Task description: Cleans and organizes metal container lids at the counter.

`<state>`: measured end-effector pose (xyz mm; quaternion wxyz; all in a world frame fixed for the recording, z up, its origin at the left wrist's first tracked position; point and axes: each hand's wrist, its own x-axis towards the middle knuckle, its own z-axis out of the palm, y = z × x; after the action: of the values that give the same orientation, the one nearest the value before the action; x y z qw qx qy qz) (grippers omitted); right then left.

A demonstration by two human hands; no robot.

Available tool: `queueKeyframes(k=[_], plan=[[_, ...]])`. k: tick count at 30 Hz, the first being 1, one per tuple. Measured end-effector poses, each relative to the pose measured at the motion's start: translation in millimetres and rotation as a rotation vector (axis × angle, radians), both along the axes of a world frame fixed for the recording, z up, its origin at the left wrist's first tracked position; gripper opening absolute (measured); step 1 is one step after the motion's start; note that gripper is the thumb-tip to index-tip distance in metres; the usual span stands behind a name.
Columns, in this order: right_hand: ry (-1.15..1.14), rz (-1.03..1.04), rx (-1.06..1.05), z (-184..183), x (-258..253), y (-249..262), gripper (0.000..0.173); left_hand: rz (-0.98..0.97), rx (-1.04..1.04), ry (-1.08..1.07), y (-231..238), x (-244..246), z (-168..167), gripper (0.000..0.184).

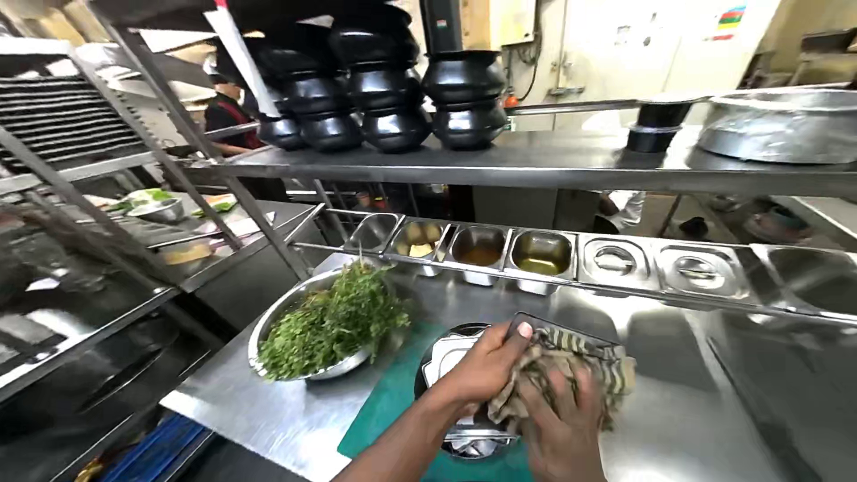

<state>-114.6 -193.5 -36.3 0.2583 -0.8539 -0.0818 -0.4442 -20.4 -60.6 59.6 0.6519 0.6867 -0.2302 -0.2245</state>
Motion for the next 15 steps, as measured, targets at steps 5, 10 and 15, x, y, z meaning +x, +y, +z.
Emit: queueKeyframes(k=[5,10,15], plan=[[0.014,-0.239,-0.103,31,25,-47,0.042,0.142,-0.244,0.230,-53,-24,-15,0.056],[0.145,-0.348,0.329,14,5,-93,0.065,0.375,-0.442,0.358,-98,-34,-28,0.066],[-0.074,-0.321,0.218,-52,-29,-46,0.039,0.444,-0.422,0.309,-120,-24,-25,0.067]])
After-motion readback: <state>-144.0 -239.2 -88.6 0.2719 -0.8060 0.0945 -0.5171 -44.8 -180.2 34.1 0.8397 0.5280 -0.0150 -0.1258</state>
